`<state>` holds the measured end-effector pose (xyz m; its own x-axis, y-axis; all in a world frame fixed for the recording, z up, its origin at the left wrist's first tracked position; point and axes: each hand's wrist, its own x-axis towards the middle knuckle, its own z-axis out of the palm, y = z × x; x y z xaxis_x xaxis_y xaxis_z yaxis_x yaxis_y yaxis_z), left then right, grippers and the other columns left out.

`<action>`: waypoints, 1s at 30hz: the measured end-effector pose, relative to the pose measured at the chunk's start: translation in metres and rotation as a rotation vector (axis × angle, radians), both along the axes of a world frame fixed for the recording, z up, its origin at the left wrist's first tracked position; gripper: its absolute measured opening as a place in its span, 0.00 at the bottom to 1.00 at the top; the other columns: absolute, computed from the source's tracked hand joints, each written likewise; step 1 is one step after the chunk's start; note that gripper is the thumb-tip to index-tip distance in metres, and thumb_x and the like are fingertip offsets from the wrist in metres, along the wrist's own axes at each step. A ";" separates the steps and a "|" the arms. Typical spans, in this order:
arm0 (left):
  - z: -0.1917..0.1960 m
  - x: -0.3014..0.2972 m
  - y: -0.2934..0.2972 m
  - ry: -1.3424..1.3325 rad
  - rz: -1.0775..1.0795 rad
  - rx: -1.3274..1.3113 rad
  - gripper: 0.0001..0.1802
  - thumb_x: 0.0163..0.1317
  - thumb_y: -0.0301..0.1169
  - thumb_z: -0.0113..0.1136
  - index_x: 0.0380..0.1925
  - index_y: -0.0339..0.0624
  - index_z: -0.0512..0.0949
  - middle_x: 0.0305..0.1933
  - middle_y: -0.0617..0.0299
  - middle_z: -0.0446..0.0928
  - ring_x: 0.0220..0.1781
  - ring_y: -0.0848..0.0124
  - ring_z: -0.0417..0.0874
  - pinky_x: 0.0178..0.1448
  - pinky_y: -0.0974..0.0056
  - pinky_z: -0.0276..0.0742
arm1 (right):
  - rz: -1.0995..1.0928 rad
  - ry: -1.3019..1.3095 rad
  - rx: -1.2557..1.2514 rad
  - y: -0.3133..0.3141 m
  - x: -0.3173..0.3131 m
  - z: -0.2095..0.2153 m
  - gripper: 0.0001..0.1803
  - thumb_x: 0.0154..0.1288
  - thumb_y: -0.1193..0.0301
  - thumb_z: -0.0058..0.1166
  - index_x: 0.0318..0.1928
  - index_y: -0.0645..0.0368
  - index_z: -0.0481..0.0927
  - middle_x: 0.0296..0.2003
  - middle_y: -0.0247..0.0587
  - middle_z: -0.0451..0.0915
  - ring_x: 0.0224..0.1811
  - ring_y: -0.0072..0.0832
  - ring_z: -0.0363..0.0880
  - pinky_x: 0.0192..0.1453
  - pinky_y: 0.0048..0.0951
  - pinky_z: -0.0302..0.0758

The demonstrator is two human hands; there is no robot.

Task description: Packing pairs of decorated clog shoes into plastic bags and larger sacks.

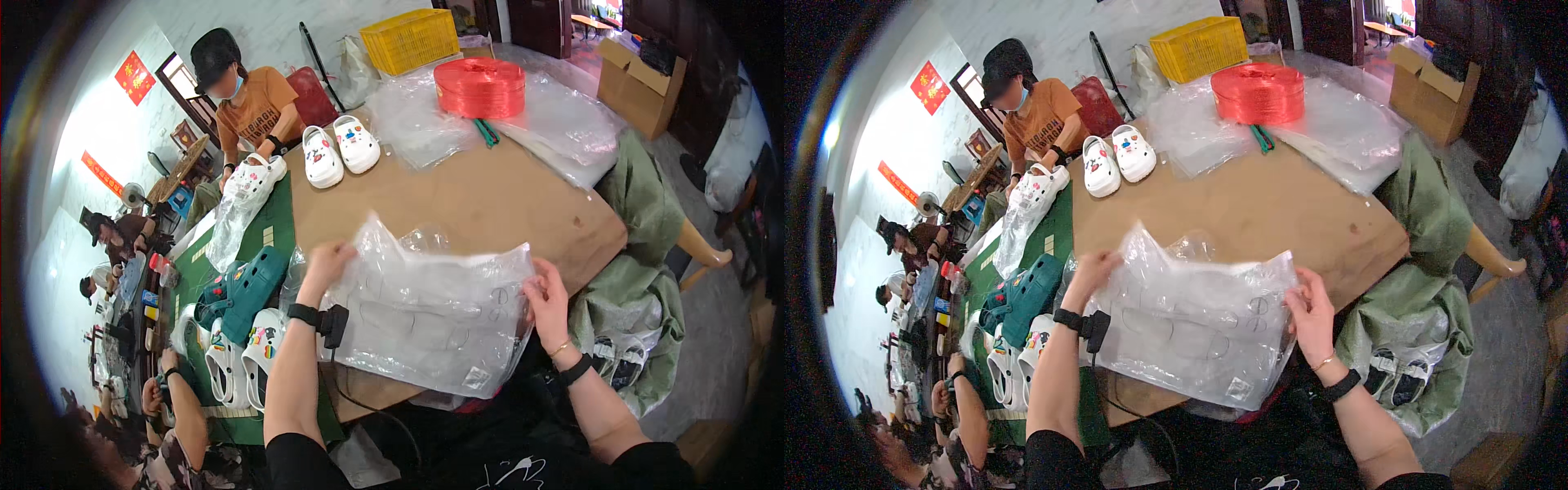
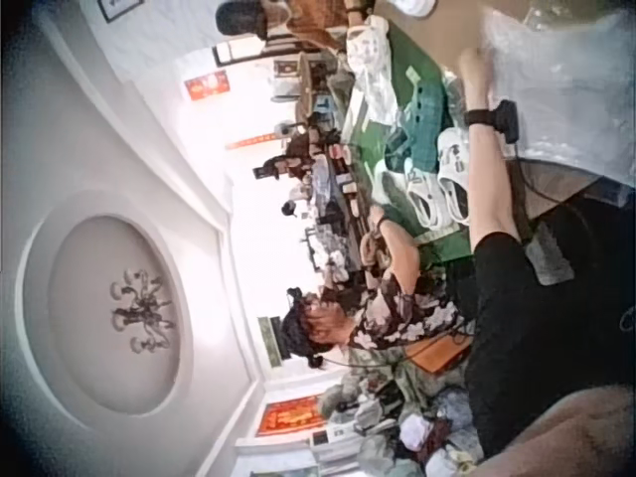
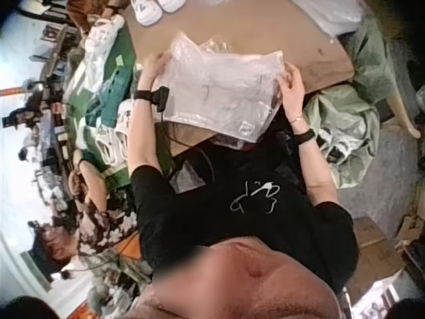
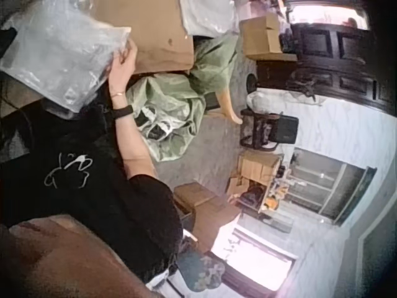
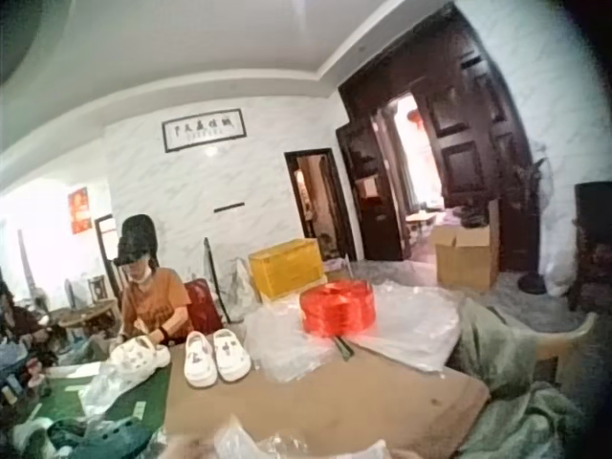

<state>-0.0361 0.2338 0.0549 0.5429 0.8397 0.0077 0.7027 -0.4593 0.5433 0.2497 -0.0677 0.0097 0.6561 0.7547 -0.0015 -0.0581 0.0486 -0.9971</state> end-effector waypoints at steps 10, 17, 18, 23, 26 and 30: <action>-0.001 0.010 -0.027 -0.112 0.229 0.800 0.27 0.62 0.37 0.59 0.62 0.47 0.69 0.66 0.52 0.68 0.66 0.51 0.69 0.65 0.45 0.64 | -0.295 -0.887 -0.015 0.041 -0.013 0.011 0.31 0.62 0.72 0.55 0.66 0.56 0.65 0.62 0.55 0.67 0.59 0.41 0.71 0.65 0.42 0.66; -0.065 0.034 -0.103 0.290 -0.015 0.498 0.34 0.63 0.48 0.58 0.68 0.61 0.64 0.78 0.55 0.49 0.78 0.45 0.44 0.69 0.22 0.37 | 0.126 -1.071 -0.247 0.040 -0.044 -0.011 0.29 0.60 0.69 0.56 0.63 0.59 0.68 0.66 0.54 0.62 0.63 0.50 0.66 0.66 0.43 0.66; -0.077 0.022 -0.098 0.304 0.043 0.449 0.33 0.63 0.50 0.57 0.69 0.64 0.63 0.78 0.56 0.47 0.78 0.44 0.43 0.68 0.21 0.37 | 0.070 -1.083 -0.247 0.039 -0.036 -0.022 0.27 0.61 0.70 0.55 0.62 0.57 0.70 0.63 0.53 0.64 0.61 0.49 0.69 0.63 0.43 0.68; -0.085 -0.019 -0.080 0.363 0.063 0.527 0.31 0.64 0.49 0.56 0.68 0.65 0.64 0.78 0.54 0.48 0.78 0.44 0.44 0.68 0.21 0.38 | 0.090 -0.954 -0.184 0.030 -0.027 -0.024 0.25 0.59 0.73 0.56 0.58 0.60 0.72 0.60 0.52 0.67 0.57 0.47 0.71 0.62 0.42 0.69; -0.089 -0.045 -0.065 0.596 0.202 0.480 0.30 0.67 0.50 0.51 0.69 0.67 0.62 0.77 0.51 0.50 0.76 0.41 0.48 0.69 0.24 0.41 | 0.231 -0.959 -0.103 0.032 -0.040 -0.028 0.19 0.59 0.73 0.56 0.52 0.58 0.77 0.56 0.47 0.70 0.54 0.45 0.71 0.59 0.41 0.70; -0.113 -0.065 -0.062 0.500 0.281 0.386 0.31 0.68 0.51 0.50 0.71 0.68 0.59 0.77 0.49 0.50 0.76 0.40 0.48 0.69 0.24 0.41 | 0.327 -1.029 -0.130 0.033 -0.054 -0.025 0.19 0.58 0.72 0.56 0.52 0.57 0.76 0.54 0.46 0.71 0.54 0.44 0.71 0.58 0.42 0.69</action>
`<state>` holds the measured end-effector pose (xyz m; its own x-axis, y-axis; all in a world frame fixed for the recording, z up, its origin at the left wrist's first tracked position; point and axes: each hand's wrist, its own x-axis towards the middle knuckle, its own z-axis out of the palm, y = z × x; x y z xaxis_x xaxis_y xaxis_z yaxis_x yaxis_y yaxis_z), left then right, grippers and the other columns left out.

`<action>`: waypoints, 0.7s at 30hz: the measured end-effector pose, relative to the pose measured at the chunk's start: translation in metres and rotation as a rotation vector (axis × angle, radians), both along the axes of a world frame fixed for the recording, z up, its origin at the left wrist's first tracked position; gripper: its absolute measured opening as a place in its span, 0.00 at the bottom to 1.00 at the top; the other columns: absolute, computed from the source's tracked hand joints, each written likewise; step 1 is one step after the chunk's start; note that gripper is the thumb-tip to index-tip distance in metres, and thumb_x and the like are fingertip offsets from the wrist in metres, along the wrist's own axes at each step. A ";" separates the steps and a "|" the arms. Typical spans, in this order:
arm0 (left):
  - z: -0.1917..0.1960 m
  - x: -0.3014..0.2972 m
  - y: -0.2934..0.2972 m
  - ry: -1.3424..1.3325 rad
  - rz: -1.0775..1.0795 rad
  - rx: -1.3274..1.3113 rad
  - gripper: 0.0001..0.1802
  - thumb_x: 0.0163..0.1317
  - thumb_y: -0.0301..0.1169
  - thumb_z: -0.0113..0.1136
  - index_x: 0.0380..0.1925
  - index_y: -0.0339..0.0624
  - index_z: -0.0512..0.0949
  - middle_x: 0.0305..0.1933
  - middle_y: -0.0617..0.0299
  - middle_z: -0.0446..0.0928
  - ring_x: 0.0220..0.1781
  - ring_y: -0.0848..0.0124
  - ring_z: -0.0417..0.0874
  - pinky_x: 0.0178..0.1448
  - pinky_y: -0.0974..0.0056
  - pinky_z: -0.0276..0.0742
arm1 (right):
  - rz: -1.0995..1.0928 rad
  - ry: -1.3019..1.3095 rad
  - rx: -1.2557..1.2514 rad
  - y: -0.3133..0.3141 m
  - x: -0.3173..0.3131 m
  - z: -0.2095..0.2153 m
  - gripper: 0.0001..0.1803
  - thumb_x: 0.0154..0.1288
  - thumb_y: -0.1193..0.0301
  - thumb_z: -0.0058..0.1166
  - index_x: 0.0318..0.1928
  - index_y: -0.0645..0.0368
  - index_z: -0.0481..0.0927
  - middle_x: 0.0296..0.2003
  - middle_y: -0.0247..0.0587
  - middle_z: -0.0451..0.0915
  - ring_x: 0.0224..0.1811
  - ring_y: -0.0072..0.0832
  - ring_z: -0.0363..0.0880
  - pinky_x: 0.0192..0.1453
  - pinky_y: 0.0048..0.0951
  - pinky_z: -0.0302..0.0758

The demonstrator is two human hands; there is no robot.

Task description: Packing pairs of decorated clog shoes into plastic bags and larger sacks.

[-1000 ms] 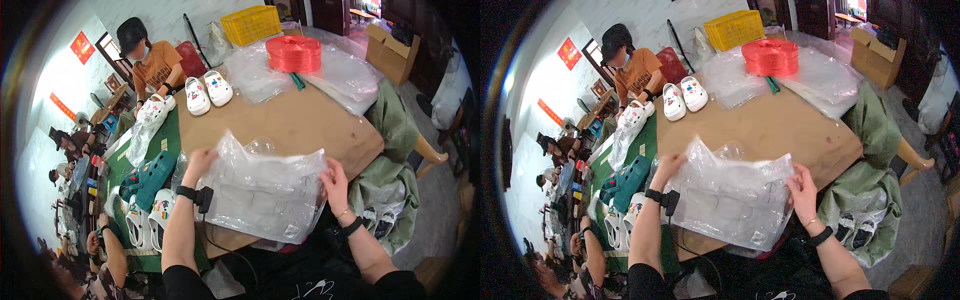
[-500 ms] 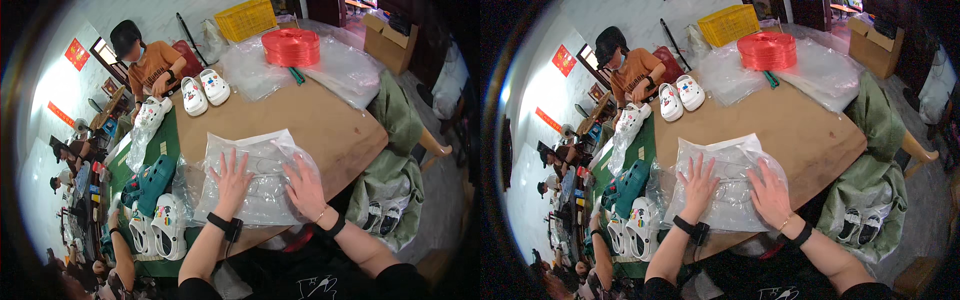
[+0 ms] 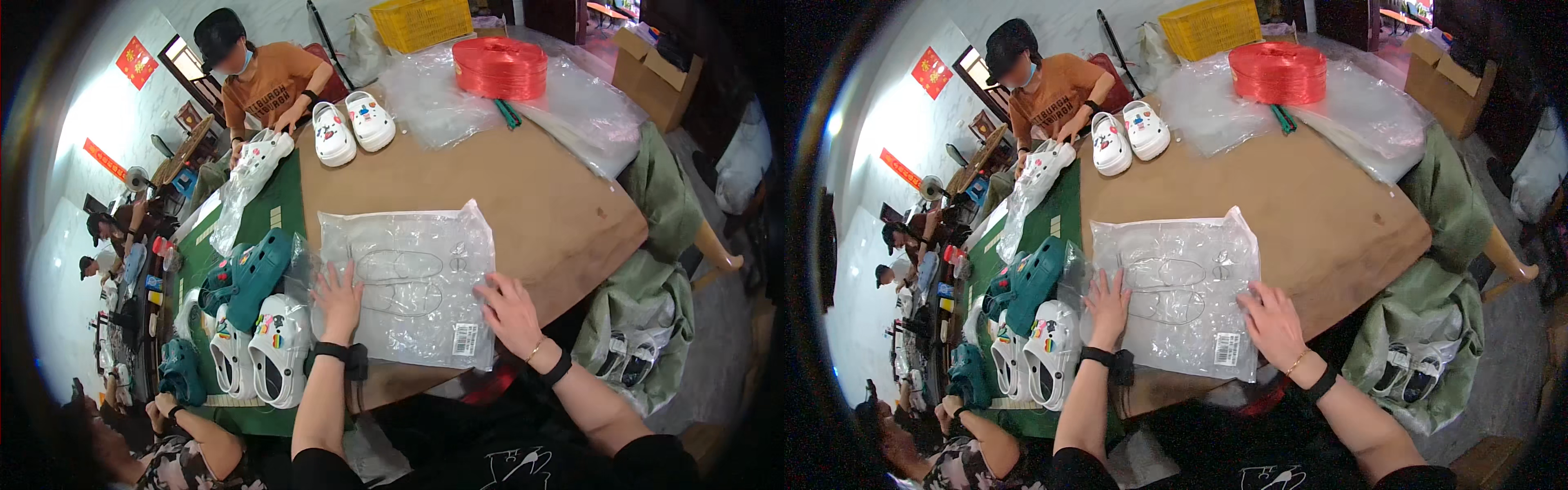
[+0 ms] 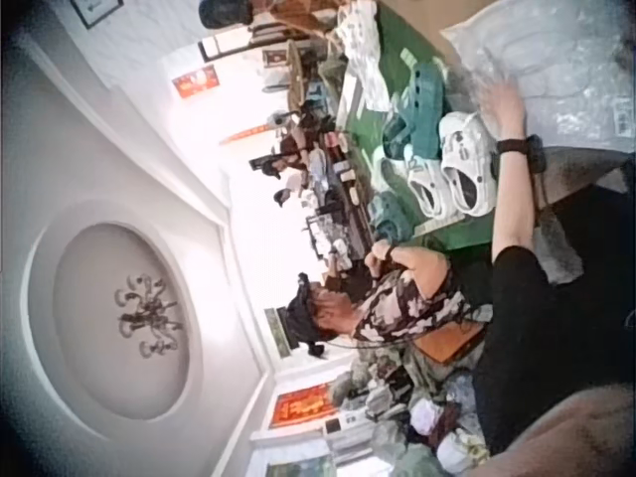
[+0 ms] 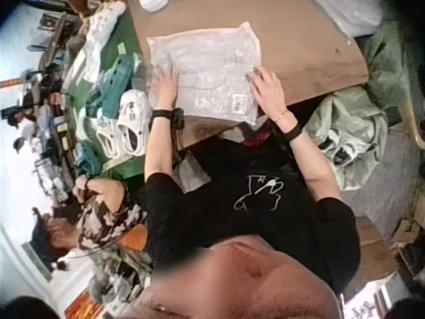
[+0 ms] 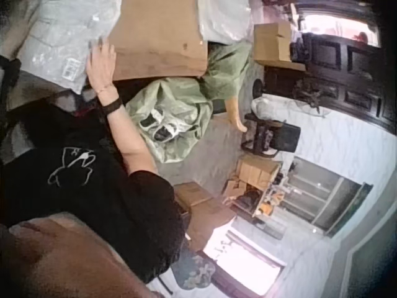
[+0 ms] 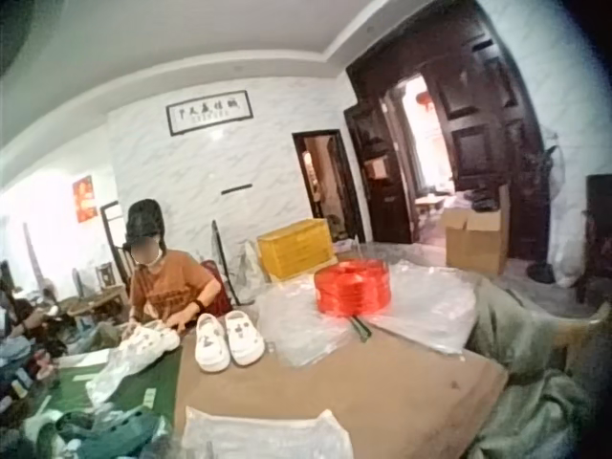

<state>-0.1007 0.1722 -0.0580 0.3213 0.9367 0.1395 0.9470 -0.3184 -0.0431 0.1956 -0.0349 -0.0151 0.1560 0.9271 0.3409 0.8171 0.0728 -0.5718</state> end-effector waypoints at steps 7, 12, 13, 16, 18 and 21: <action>0.002 0.100 -0.044 -0.103 -0.281 0.040 0.30 0.68 0.45 0.51 0.70 0.64 0.60 0.75 0.49 0.53 0.75 0.41 0.52 0.68 0.27 0.49 | -0.366 -0.042 0.044 -0.028 0.038 0.001 0.25 0.55 0.70 0.59 0.55 0.58 0.75 0.58 0.49 0.68 0.59 0.48 0.66 0.62 0.44 0.66; 0.026 0.118 -0.035 -0.419 -0.444 -0.072 0.25 0.61 0.31 0.57 0.60 0.51 0.71 0.63 0.49 0.67 0.65 0.47 0.67 0.63 0.44 0.67 | -0.282 -0.207 -0.034 -0.049 0.055 0.001 0.26 0.54 0.72 0.60 0.56 0.58 0.75 0.60 0.50 0.67 0.61 0.50 0.65 0.63 0.44 0.66; 0.030 0.112 -0.031 -0.469 -0.448 -0.067 0.24 0.60 0.27 0.56 0.59 0.49 0.72 0.61 0.48 0.68 0.62 0.47 0.69 0.61 0.46 0.69 | -0.277 -0.211 -0.030 -0.050 0.055 0.001 0.26 0.54 0.72 0.60 0.56 0.58 0.75 0.60 0.50 0.67 0.61 0.50 0.65 0.63 0.44 0.66; 0.062 0.077 -0.019 -0.538 -0.410 -0.036 0.27 0.56 0.20 0.54 0.58 0.45 0.72 0.59 0.46 0.68 0.58 0.45 0.72 0.58 0.50 0.73 | -0.127 0.040 0.027 -0.044 0.038 0.000 0.25 0.57 0.73 0.59 0.57 0.59 0.74 0.59 0.52 0.68 0.61 0.50 0.68 0.64 0.42 0.69; 0.103 0.049 -0.025 -0.452 -0.324 0.078 0.32 0.54 0.21 0.59 0.62 0.42 0.67 0.63 0.43 0.66 0.61 0.44 0.70 0.62 0.51 0.70 | -0.023 0.185 0.000 -0.033 0.017 0.007 0.26 0.60 0.72 0.57 0.59 0.59 0.71 0.60 0.54 0.67 0.62 0.50 0.67 0.66 0.42 0.68; 0.117 -0.007 -0.018 -0.301 -0.035 0.219 0.44 0.52 0.29 0.68 0.67 0.37 0.57 0.69 0.37 0.58 0.67 0.43 0.67 0.70 0.53 0.62 | -0.129 0.200 -0.007 -0.016 -0.009 0.006 0.28 0.62 0.69 0.56 0.63 0.59 0.67 0.60 0.56 0.67 0.62 0.51 0.67 0.63 0.42 0.70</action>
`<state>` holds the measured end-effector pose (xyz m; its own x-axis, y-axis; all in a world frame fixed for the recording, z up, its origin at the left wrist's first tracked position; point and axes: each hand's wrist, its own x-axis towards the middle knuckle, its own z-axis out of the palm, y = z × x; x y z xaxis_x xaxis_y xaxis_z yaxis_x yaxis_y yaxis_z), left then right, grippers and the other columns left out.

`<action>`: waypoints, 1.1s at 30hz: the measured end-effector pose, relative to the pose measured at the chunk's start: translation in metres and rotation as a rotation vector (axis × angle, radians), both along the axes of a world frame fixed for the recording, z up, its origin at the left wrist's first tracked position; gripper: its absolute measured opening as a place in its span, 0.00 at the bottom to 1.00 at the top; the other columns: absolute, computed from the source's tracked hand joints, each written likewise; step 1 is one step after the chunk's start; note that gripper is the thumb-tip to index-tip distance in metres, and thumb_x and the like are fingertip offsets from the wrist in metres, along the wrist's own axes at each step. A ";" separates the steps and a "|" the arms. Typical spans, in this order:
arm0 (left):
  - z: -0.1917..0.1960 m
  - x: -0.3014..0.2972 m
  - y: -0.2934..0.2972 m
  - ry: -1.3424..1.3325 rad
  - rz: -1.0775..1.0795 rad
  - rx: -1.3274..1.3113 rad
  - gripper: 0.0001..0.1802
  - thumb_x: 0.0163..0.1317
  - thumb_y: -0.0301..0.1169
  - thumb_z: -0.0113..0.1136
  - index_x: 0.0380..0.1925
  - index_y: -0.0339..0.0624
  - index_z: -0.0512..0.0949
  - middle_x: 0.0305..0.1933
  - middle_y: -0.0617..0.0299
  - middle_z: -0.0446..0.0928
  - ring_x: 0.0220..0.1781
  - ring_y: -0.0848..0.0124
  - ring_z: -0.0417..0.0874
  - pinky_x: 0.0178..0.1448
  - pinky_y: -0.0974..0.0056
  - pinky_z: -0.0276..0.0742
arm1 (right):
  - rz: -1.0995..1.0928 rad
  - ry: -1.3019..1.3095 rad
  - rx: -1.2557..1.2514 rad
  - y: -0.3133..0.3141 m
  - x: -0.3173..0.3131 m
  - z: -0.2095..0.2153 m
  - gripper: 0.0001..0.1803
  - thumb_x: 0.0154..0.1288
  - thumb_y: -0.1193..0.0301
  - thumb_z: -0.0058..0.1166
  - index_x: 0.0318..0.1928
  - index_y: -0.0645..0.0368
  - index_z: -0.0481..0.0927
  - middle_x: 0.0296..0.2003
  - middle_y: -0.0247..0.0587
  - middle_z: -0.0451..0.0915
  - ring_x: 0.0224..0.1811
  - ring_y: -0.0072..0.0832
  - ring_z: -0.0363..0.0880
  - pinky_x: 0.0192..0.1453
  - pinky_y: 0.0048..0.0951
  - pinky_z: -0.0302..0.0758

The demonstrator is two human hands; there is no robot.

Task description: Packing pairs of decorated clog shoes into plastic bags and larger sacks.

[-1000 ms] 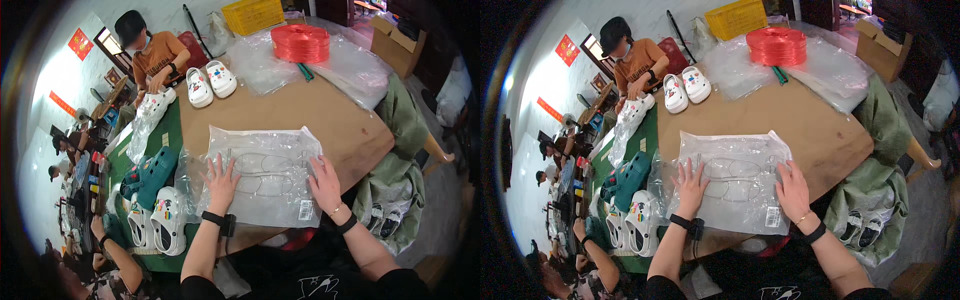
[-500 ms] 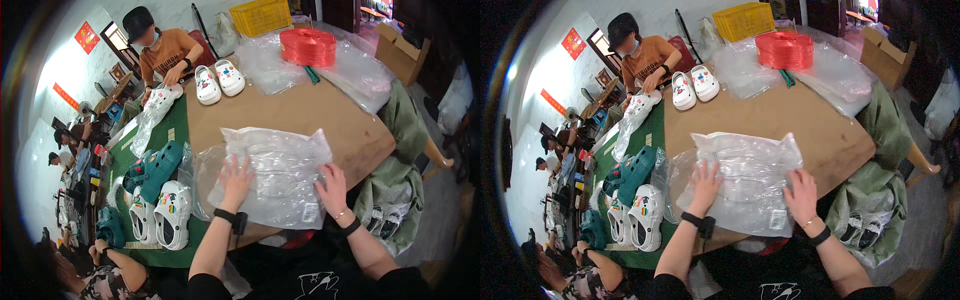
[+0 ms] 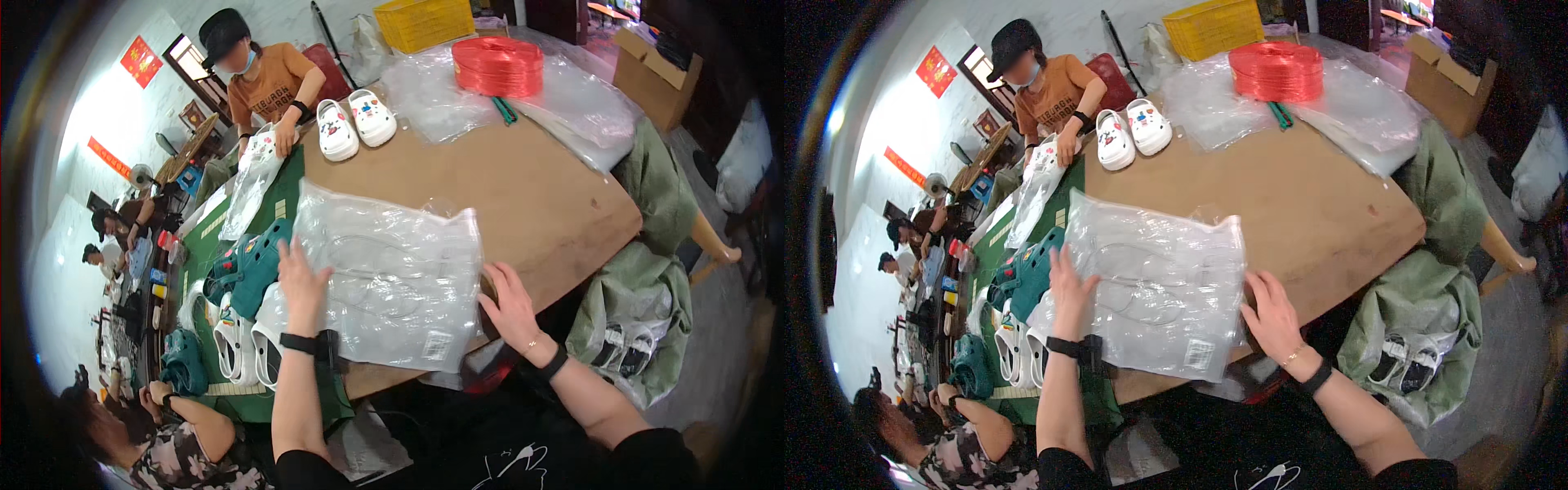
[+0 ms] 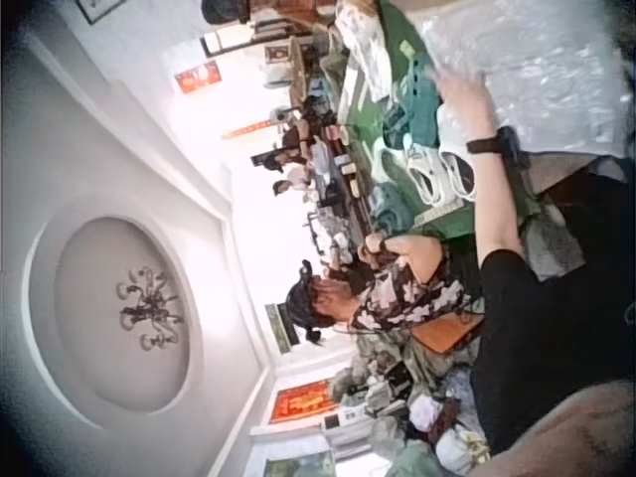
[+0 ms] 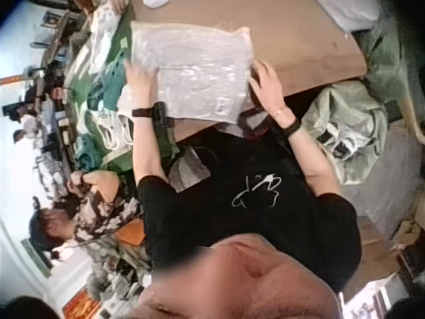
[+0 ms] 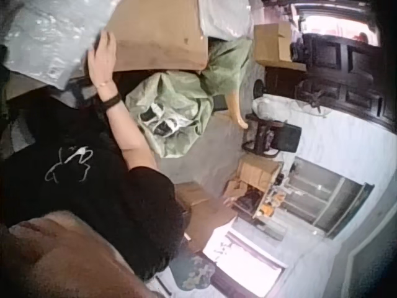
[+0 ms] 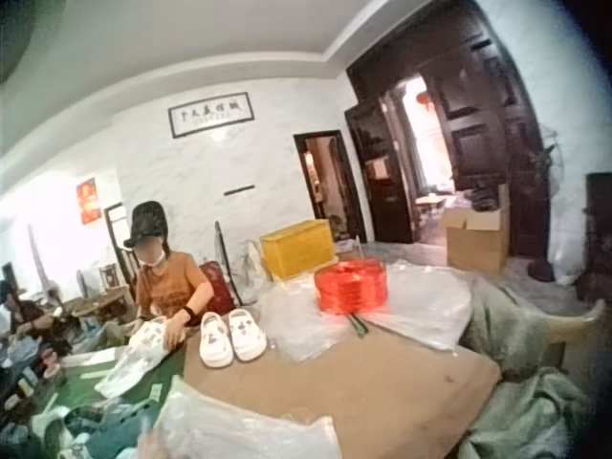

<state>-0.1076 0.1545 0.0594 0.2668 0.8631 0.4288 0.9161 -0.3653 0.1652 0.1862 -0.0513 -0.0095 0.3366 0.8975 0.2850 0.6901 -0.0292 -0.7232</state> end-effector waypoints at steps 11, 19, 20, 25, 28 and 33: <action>-0.061 -0.030 0.016 -0.074 0.088 -0.173 0.29 0.57 0.34 0.65 0.56 0.40 0.65 0.47 0.42 0.79 0.47 0.43 0.80 0.48 0.46 0.73 | -0.051 0.571 -0.203 0.047 -0.024 -0.027 0.28 0.58 0.64 0.60 0.56 0.66 0.71 0.36 0.54 0.83 0.40 0.47 0.84 0.46 0.40 0.78; -0.051 0.057 0.002 -0.095 0.008 -0.154 0.32 0.58 0.38 0.65 0.62 0.42 0.66 0.63 0.43 0.68 0.64 0.46 0.69 0.63 0.39 0.62 | -0.325 0.416 -0.134 -0.011 0.033 0.001 0.31 0.61 0.67 0.58 0.63 0.62 0.66 0.47 0.52 0.79 0.45 0.44 0.80 0.53 0.38 0.75; -0.051 0.063 0.000 0.165 0.113 -0.075 0.35 0.59 0.39 0.64 0.65 0.43 0.65 0.68 0.44 0.63 0.68 0.46 0.65 0.67 0.32 0.56 | -0.319 0.405 -0.136 -0.012 0.035 0.005 0.31 0.61 0.67 0.58 0.63 0.62 0.66 0.47 0.52 0.79 0.45 0.44 0.80 0.53 0.38 0.75; -0.044 0.105 -0.011 0.293 -0.238 0.065 0.40 0.61 0.47 0.61 0.72 0.60 0.58 0.78 0.57 0.48 0.78 0.45 0.46 0.68 0.22 0.43 | 0.007 -0.369 -0.002 0.011 0.018 0.046 0.33 0.66 0.57 0.53 0.69 0.49 0.63 0.68 0.49 0.60 0.73 0.49 0.52 0.74 0.54 0.52; -0.075 0.104 0.014 0.319 -0.292 -0.023 0.36 0.64 0.55 0.53 0.71 0.66 0.58 0.79 0.61 0.46 0.79 0.46 0.41 0.68 0.21 0.38 | 0.189 -0.573 -0.056 0.036 0.023 0.017 0.32 0.66 0.50 0.50 0.69 0.38 0.64 0.72 0.45 0.56 0.77 0.46 0.43 0.74 0.63 0.44; -0.117 0.059 0.054 0.224 -0.140 -0.266 0.37 0.66 0.62 0.44 0.73 0.68 0.54 0.80 0.67 0.44 0.80 0.50 0.41 0.68 0.20 0.39 | 0.164 -0.605 -0.200 0.046 0.028 -0.020 0.33 0.67 0.48 0.48 0.71 0.39 0.62 0.73 0.45 0.53 0.77 0.47 0.43 0.75 0.62 0.41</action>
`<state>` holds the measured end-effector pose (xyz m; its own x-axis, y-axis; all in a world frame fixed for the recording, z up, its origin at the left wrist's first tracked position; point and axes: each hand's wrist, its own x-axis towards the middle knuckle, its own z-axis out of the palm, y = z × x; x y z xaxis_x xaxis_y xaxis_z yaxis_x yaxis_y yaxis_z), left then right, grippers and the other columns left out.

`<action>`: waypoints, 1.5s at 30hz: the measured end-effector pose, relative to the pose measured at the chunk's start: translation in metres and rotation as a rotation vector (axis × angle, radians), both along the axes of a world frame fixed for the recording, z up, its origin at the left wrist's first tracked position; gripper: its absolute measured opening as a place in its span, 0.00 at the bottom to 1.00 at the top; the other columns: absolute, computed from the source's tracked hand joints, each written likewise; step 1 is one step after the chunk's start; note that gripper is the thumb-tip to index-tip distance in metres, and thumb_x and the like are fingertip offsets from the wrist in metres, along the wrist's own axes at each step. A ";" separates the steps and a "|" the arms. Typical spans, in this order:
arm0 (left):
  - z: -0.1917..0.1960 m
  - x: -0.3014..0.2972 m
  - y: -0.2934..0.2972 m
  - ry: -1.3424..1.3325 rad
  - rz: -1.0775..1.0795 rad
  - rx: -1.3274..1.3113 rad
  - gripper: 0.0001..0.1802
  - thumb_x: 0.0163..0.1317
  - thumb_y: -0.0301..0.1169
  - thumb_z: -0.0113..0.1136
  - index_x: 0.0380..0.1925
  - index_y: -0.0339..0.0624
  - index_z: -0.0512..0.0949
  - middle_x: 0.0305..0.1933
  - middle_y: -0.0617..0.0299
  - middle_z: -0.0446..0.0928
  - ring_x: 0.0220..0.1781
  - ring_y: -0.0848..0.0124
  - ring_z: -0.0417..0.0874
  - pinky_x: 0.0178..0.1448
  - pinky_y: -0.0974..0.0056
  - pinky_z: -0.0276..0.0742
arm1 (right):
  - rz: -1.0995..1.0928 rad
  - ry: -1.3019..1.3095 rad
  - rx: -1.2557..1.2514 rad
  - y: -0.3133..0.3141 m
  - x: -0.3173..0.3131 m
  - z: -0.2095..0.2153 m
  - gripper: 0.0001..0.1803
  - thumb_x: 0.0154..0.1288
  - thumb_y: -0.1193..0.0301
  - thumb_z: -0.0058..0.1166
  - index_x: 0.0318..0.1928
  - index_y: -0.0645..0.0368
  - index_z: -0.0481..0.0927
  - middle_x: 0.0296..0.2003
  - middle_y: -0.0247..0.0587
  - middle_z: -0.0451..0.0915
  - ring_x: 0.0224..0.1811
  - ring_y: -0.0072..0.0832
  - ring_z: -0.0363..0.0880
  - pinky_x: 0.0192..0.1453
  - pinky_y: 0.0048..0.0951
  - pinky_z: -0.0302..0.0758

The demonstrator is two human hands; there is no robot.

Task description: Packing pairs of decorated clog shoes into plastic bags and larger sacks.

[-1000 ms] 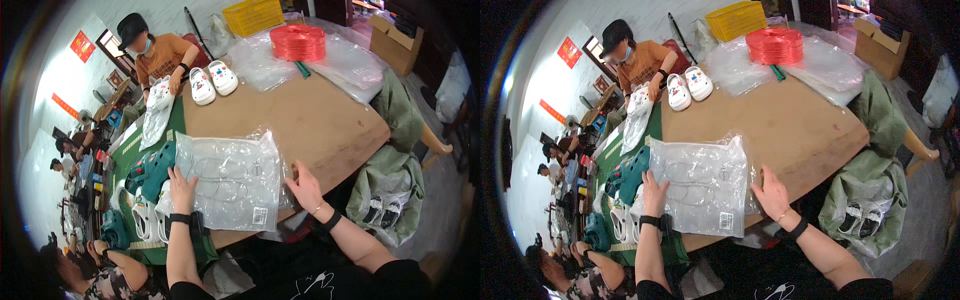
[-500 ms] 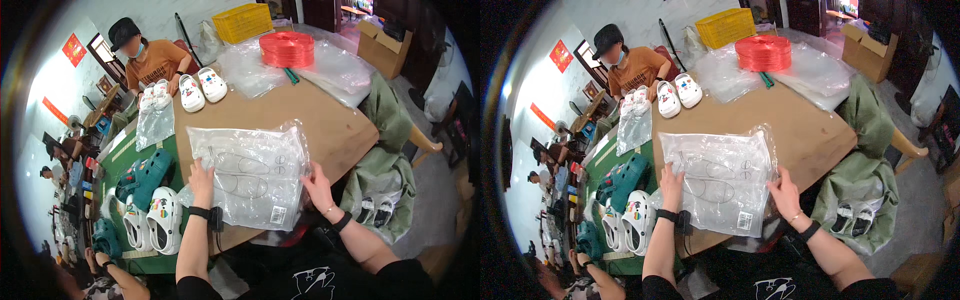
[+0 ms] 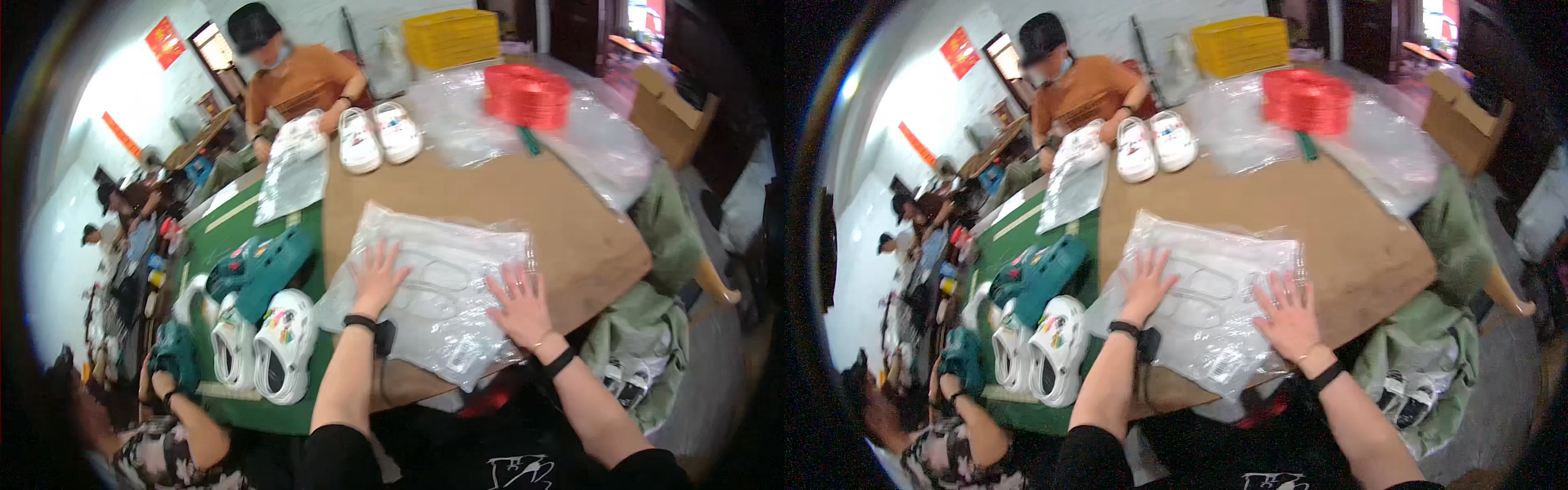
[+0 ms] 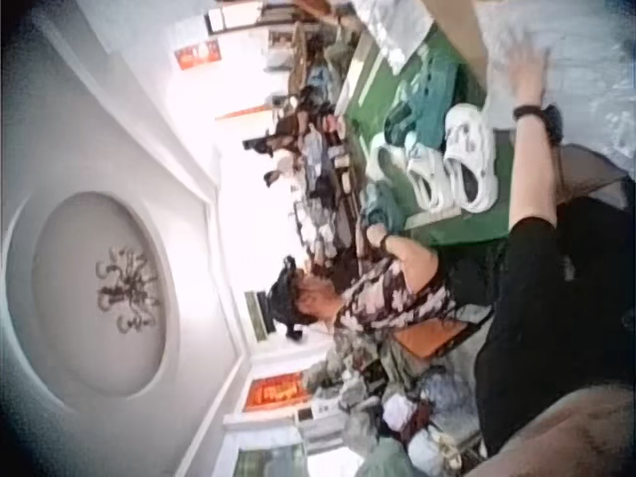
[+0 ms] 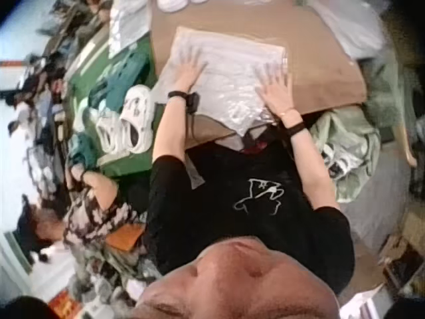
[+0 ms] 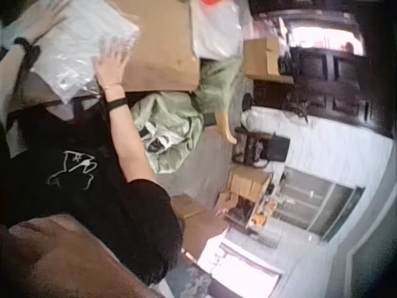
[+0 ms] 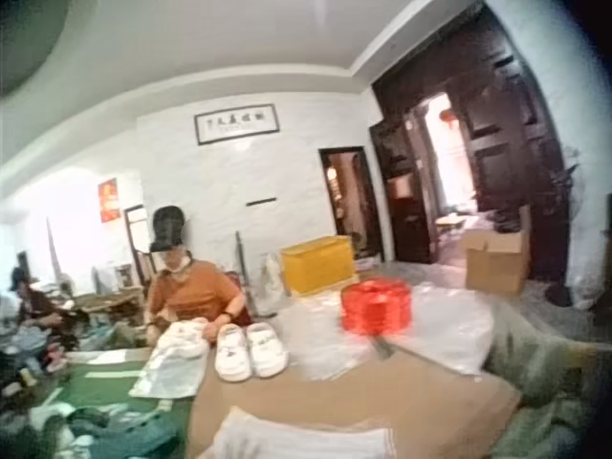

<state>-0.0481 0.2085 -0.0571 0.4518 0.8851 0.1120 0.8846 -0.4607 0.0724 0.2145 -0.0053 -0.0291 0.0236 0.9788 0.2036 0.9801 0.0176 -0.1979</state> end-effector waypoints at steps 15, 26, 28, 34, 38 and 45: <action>0.140 -0.241 0.078 -0.289 0.533 0.455 0.18 0.57 0.30 0.60 0.48 0.38 0.77 0.51 0.44 0.76 0.55 0.49 0.76 0.59 0.52 0.73 | -0.056 0.036 -0.117 -0.004 0.004 0.009 0.37 0.64 0.51 0.52 0.71 0.47 0.62 0.74 0.47 0.49 0.77 0.50 0.40 0.76 0.60 0.36; 0.113 -0.268 0.105 -0.135 0.621 0.124 0.33 0.43 0.44 0.77 0.52 0.60 0.75 0.48 0.50 0.74 0.55 0.50 0.76 0.53 0.50 0.76 | -0.062 -0.002 -0.123 -0.005 0.002 0.001 0.35 0.64 0.49 0.50 0.69 0.47 0.65 0.74 0.48 0.50 0.77 0.53 0.40 0.75 0.62 0.37; 0.121 -0.257 0.103 -0.131 0.589 0.139 0.31 0.43 0.43 0.76 0.50 0.60 0.76 0.47 0.52 0.74 0.54 0.51 0.76 0.51 0.50 0.77 | -0.070 0.009 -0.139 -0.006 0.001 0.001 0.35 0.64 0.49 0.50 0.70 0.46 0.65 0.74 0.48 0.50 0.77 0.53 0.39 0.75 0.62 0.36; 0.116 -0.213 0.090 -0.203 0.203 0.375 0.20 0.51 0.34 0.69 0.47 0.60 0.82 0.37 0.54 0.73 0.46 0.54 0.77 0.49 0.53 0.76 | -0.080 0.023 -0.139 -0.006 0.000 0.006 0.35 0.64 0.49 0.49 0.70 0.44 0.64 0.74 0.48 0.50 0.77 0.51 0.40 0.75 0.62 0.37; 0.134 -0.185 0.090 -0.321 0.112 0.309 0.17 0.54 0.31 0.66 0.45 0.59 0.82 0.38 0.52 0.74 0.45 0.53 0.77 0.49 0.53 0.76 | -0.082 -0.003 -0.103 -0.005 0.002 0.001 0.35 0.65 0.49 0.49 0.71 0.42 0.62 0.74 0.47 0.51 0.77 0.50 0.41 0.75 0.61 0.37; 0.239 -0.147 0.084 -0.747 0.033 0.657 0.12 0.61 0.30 0.61 0.45 0.46 0.82 0.36 0.48 0.77 0.39 0.52 0.79 0.45 0.55 0.73 | -0.058 0.021 -0.038 -0.007 0.002 -0.003 0.34 0.67 0.48 0.47 0.71 0.42 0.62 0.73 0.48 0.52 0.77 0.50 0.43 0.75 0.62 0.38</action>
